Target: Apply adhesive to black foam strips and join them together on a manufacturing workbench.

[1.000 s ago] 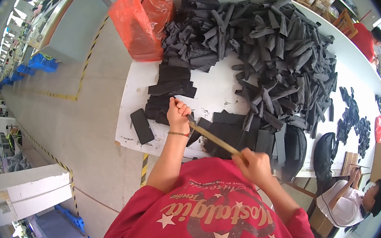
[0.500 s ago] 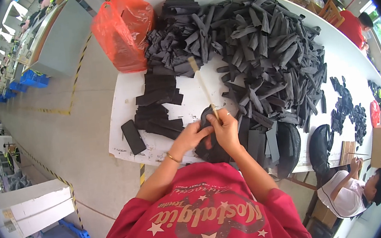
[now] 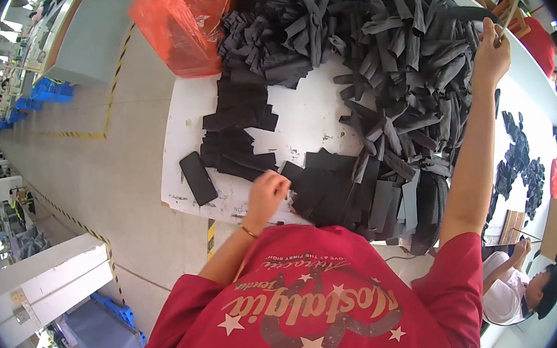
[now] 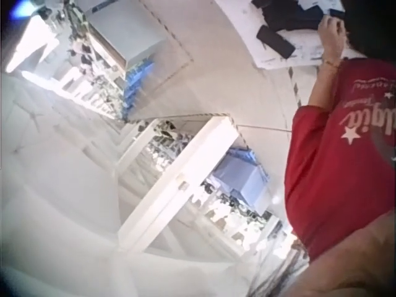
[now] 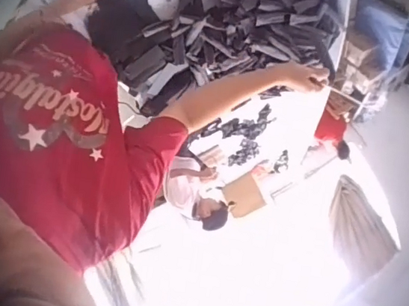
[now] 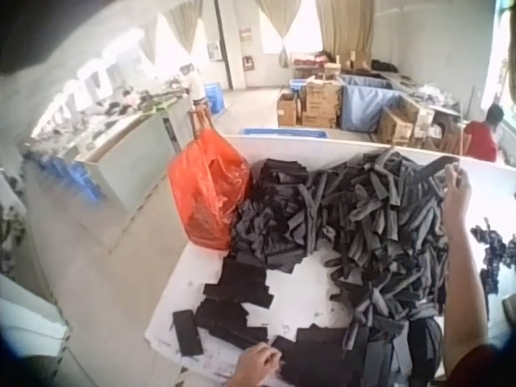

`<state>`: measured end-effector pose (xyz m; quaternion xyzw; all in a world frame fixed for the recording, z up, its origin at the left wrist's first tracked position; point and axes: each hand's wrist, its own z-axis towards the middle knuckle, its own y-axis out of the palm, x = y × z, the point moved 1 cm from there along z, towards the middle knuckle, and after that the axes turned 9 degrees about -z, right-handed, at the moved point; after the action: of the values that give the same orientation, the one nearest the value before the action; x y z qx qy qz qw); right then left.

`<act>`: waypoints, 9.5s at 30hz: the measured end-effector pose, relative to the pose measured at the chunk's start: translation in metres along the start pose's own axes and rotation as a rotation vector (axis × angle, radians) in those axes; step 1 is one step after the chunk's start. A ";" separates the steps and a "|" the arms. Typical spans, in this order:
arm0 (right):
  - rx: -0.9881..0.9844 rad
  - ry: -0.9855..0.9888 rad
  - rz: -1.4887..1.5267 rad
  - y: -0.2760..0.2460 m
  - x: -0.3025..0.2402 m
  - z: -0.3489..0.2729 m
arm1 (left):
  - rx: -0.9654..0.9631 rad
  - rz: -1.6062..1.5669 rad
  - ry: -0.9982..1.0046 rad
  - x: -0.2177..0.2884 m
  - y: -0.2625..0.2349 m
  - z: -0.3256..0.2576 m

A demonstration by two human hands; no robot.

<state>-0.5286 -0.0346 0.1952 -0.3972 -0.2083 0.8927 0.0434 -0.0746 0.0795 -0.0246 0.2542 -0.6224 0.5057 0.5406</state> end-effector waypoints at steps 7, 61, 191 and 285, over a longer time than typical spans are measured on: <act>-0.643 0.015 0.038 -0.002 0.003 -0.172 | 0.105 0.476 -0.039 -0.052 0.020 0.018; -1.511 -0.006 0.091 -0.168 -0.031 -0.356 | 0.805 -1.408 -0.427 0.005 -0.044 0.049; -1.211 -0.187 0.122 -0.085 -0.038 -0.407 | 0.891 -1.306 -0.538 0.013 -0.022 0.053; -1.430 -0.039 0.189 -0.109 -0.046 -0.393 | 0.934 -1.347 -0.481 -0.003 -0.050 0.031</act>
<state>-0.2208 0.1857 0.0362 -0.3286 -0.7073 0.5447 -0.3082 -0.0435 0.0334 -0.0070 0.8673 -0.1638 0.2135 0.4188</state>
